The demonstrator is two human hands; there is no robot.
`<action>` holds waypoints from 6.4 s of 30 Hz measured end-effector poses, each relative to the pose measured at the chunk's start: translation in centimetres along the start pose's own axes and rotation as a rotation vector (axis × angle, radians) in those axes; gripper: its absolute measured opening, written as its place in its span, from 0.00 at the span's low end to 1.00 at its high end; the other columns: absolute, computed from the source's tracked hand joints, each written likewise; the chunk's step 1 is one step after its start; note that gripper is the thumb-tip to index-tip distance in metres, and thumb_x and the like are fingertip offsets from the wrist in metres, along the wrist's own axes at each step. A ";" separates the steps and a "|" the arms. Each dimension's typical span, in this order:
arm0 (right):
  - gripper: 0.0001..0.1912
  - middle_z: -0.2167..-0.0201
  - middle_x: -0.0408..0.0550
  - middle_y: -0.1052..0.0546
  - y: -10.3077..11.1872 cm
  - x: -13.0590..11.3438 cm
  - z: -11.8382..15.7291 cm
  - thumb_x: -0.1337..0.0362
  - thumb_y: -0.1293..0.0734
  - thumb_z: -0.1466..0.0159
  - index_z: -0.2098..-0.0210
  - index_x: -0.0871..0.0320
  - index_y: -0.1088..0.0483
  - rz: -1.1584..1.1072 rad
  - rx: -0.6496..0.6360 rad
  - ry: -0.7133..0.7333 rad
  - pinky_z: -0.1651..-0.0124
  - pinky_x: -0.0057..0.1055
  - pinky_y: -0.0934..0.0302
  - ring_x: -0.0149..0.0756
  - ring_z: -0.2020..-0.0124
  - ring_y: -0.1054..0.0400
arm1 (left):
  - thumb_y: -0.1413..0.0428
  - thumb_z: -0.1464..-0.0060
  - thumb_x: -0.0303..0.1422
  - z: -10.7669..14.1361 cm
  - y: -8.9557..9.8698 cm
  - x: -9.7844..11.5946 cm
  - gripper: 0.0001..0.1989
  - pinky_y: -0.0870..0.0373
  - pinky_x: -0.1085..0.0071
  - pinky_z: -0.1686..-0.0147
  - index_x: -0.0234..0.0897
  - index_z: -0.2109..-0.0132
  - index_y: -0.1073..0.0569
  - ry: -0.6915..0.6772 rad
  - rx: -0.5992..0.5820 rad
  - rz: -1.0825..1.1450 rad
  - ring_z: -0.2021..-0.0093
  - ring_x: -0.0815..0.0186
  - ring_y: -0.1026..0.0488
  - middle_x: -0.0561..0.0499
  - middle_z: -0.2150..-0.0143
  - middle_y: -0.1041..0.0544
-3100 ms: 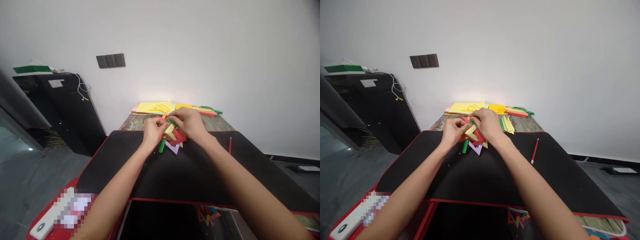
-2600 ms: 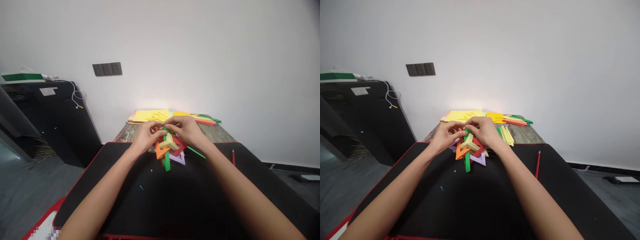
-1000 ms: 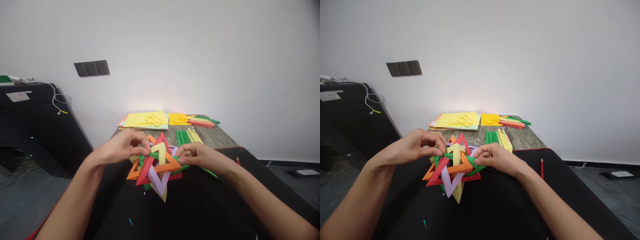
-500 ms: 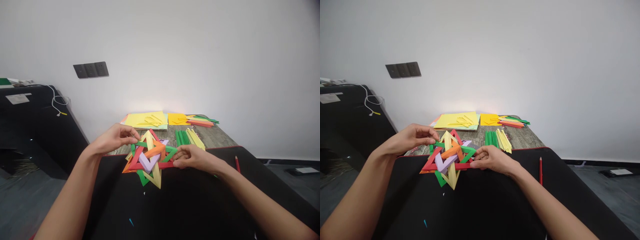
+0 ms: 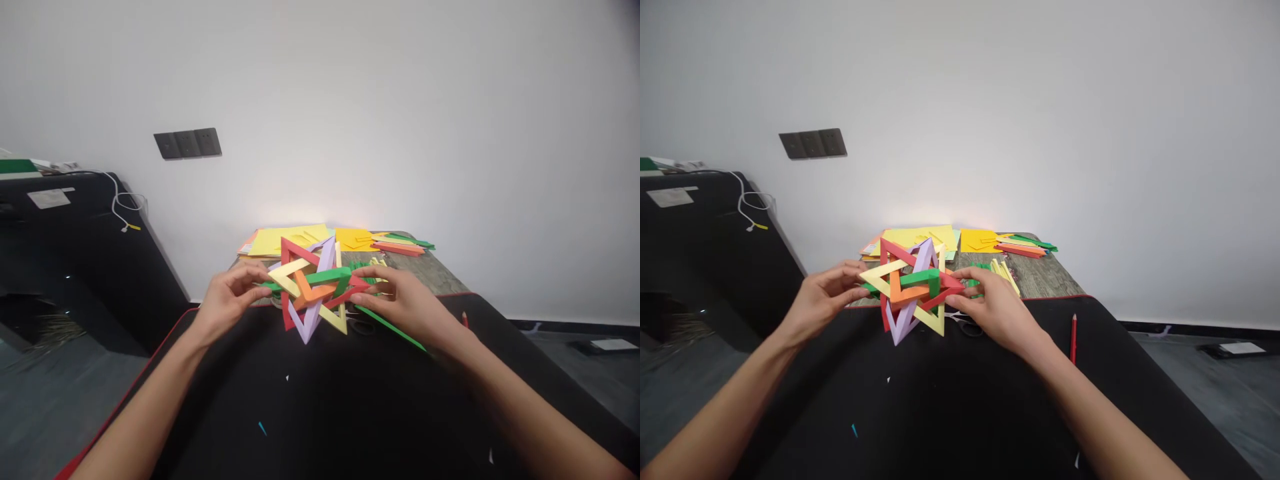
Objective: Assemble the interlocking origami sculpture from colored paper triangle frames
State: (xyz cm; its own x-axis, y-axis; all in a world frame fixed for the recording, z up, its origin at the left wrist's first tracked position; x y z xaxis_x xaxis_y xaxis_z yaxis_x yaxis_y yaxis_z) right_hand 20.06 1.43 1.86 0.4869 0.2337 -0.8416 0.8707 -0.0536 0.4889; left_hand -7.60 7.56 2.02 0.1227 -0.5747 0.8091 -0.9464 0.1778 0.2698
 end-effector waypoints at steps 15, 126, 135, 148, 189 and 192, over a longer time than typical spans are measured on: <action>0.11 0.51 0.53 0.37 -6.8 -0.4 6.8 0.66 0.34 0.41 0.57 0.54 0.33 -0.197 0.298 0.252 0.65 0.31 0.24 0.32 0.66 0.27 | 0.44 0.46 0.38 4.8 -1.2 -1.6 0.11 0.32 0.57 0.48 0.38 0.60 0.21 0.086 -0.023 -0.232 0.48 0.55 0.28 0.42 0.50 0.25; 0.09 0.72 0.38 0.27 -1.0 -1.8 -2.4 0.76 0.38 0.41 0.68 0.54 0.36 0.322 -0.037 0.722 0.71 0.18 0.39 0.23 0.75 0.34 | 0.42 0.50 0.29 -0.3 -6.9 4.8 0.05 0.41 0.77 0.78 0.31 0.69 0.23 0.225 -0.138 0.102 0.79 0.74 0.39 0.54 0.77 0.29; 0.10 0.71 0.37 0.28 -0.9 -1.8 -2.3 0.76 0.37 0.43 0.68 0.54 0.36 0.277 -0.045 0.648 0.71 0.17 0.37 0.22 0.75 0.34 | 0.41 0.51 0.30 -0.4 -6.8 4.7 0.06 0.40 0.77 0.77 0.31 0.69 0.23 0.218 -0.134 0.105 0.79 0.74 0.38 0.53 0.77 0.28; 0.07 0.72 0.40 0.27 -0.8 -1.8 -2.4 0.73 0.37 0.42 0.68 0.55 0.35 0.276 -0.056 0.600 0.72 0.20 0.35 0.25 0.74 0.33 | 0.40 0.53 0.31 -0.3 -6.7 4.6 0.06 0.37 0.75 0.77 0.31 0.69 0.21 0.241 -0.113 0.077 0.78 0.72 0.36 0.51 0.76 0.26; 0.04 0.72 0.43 0.22 -1.9 -2.2 -2.8 0.72 0.34 0.44 0.71 0.57 0.31 0.121 -0.011 0.647 0.73 0.23 0.32 0.27 0.76 0.30 | 0.35 0.57 0.39 -1.2 -5.4 3.5 0.13 0.48 0.78 0.84 0.31 0.72 0.23 0.417 -0.240 0.173 0.83 0.75 0.39 0.50 0.80 0.25; 0.05 0.73 0.43 0.22 -2.2 -2.2 -2.9 0.73 0.34 0.44 0.71 0.58 0.30 0.096 0.005 0.647 0.73 0.23 0.33 0.26 0.77 0.31 | 0.34 0.59 0.41 -1.4 -5.1 3.4 0.16 0.45 0.78 0.83 0.30 0.71 0.23 0.421 -0.291 0.202 0.83 0.75 0.36 0.49 0.79 0.24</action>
State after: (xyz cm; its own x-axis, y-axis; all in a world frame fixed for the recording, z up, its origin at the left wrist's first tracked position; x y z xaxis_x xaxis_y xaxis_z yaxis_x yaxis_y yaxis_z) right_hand 16.91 3.84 3.29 0.4240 0.7646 -0.4855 0.8267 -0.1077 0.5523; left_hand -1.91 5.85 4.12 0.1126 -0.1474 0.9826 -0.8491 0.4994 0.1722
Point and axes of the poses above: each hand's wrist, its own z-axis away from the middle knuckle, its own y-axis out of the back of the hand, x = y × z, the point moved 1 cm from there along -z, towards the middle knuckle
